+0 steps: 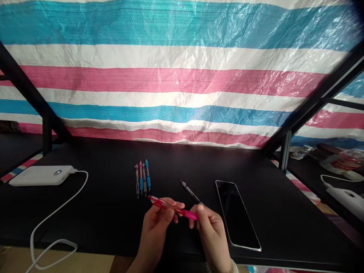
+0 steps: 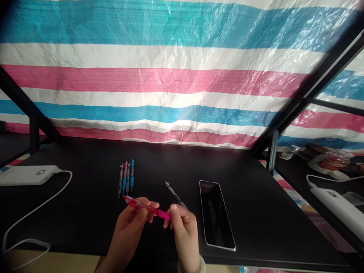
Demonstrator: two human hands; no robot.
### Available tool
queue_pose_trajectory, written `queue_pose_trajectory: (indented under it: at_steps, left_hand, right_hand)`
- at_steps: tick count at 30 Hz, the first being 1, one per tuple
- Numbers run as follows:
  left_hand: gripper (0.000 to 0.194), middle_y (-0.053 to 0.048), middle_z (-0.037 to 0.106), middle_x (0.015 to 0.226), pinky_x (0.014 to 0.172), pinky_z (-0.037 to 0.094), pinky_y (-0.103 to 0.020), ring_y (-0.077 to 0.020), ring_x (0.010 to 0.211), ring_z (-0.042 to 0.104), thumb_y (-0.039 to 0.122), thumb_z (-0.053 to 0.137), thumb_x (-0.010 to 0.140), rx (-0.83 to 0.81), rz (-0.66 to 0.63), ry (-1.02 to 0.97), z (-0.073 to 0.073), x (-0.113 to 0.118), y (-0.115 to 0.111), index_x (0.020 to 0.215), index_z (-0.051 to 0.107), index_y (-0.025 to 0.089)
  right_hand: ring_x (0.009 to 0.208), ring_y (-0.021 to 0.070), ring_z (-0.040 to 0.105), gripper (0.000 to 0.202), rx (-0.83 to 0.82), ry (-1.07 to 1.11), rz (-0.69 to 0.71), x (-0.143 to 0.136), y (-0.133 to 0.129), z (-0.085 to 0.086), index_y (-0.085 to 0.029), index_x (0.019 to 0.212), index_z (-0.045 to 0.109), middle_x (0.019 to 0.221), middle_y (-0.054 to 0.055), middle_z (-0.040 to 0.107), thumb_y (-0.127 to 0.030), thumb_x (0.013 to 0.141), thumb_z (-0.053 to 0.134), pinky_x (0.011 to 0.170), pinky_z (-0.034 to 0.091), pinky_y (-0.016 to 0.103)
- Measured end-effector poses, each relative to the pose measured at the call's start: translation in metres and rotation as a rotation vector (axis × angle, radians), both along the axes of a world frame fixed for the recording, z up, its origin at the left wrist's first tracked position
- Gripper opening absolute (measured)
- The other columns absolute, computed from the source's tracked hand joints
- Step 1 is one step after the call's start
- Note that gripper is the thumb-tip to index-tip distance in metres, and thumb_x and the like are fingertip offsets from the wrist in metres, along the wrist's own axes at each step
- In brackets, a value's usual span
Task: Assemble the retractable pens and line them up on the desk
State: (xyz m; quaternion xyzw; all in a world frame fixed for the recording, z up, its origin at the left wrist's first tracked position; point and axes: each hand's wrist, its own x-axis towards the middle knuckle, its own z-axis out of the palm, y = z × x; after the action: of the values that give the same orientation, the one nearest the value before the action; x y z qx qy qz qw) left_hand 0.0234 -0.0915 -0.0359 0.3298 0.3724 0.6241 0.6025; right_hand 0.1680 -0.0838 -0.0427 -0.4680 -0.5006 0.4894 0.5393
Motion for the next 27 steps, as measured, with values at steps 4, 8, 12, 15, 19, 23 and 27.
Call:
queue_pose_trajectory:
  at_steps: [4,8,12,15,19,23,27]
  left_hand:
    - [0.016,-0.012,0.075,0.098,0.069,0.052,-0.034,-0.0185,0.069,0.067,0.032,0.064,0.088,0.005,-0.115,-0.147,0.003,0.003,-0.001,0.094,0.066,0.018]
    - [0.017,-0.011,0.076,0.096,0.076,0.054,-0.035,-0.0195,0.075,0.07,0.031,0.068,0.086,-0.072,-0.008,-0.251,0.003,0.004,0.0,0.095,0.064,0.018]
    - [0.025,-0.01,0.076,0.097,0.079,0.055,-0.034,-0.0198,0.079,0.072,0.032,0.074,0.08,-0.151,0.166,-0.32,0.002,0.003,0.004,0.098,0.062,0.018]
    - [0.027,-0.011,0.076,0.099,0.08,0.056,-0.035,-0.0204,0.081,0.072,0.033,0.074,0.08,-0.161,0.158,-0.31,0.002,0.003,0.005,0.099,0.062,0.018]
    - [0.028,-0.013,0.076,0.097,0.077,0.056,-0.036,-0.0219,0.08,0.072,0.033,0.074,0.08,-0.138,0.124,-0.276,0.0,0.004,0.004,0.099,0.062,0.017]
    - [0.029,-0.012,0.076,0.096,0.079,0.056,-0.036,-0.0214,0.081,0.071,0.035,0.074,0.08,-0.135,0.158,-0.267,0.001,0.005,0.004,0.099,0.062,0.017]
    - [0.027,-0.011,0.076,0.098,0.08,0.055,-0.033,-0.0189,0.082,0.071,0.035,0.074,0.081,-0.136,0.176,-0.262,0.004,0.005,0.004,0.099,0.063,0.017]
  right_hand:
    - [0.058,0.0167,0.049,0.058,-0.003,0.041,0.029,-0.001,0.0,0.0,-0.019,0.051,0.055,0.056,0.003,0.055,-0.055,0.096,0.047,0.062,0.038,0.03]
    - [0.066,0.0184,0.055,0.051,-0.002,0.048,0.049,-0.004,-0.001,0.009,-0.019,0.064,0.062,0.063,0.004,0.06,-0.054,0.096,0.046,0.069,0.043,0.03]
    - [0.075,0.02,0.061,0.033,-0.029,0.117,0.07,-0.005,-0.003,0.017,-0.023,0.113,0.056,0.077,0.003,0.068,-0.044,0.089,0.064,0.075,0.047,0.031]
    - [0.077,0.0189,0.062,0.028,-0.039,0.138,0.083,-0.006,-0.003,0.019,-0.024,0.108,0.054,0.08,0.002,0.068,-0.039,0.088,0.067,0.076,0.048,0.03]
    - [0.073,0.0177,0.063,0.019,-0.052,0.13,0.072,-0.006,-0.003,0.018,-0.022,0.09,0.057,0.074,0.001,0.066,-0.039,0.088,0.066,0.072,0.049,0.028]
    - [0.078,0.018,0.064,0.027,-0.034,0.158,0.051,-0.007,-0.005,0.015,-0.025,0.104,0.054,0.085,0.002,0.068,-0.034,0.085,0.071,0.074,0.052,0.029]
    - [0.075,0.0172,0.063,0.017,-0.012,0.111,0.055,-0.005,-0.005,0.013,-0.022,0.097,0.058,0.082,0.003,0.067,-0.033,0.088,0.068,0.071,0.051,0.028]
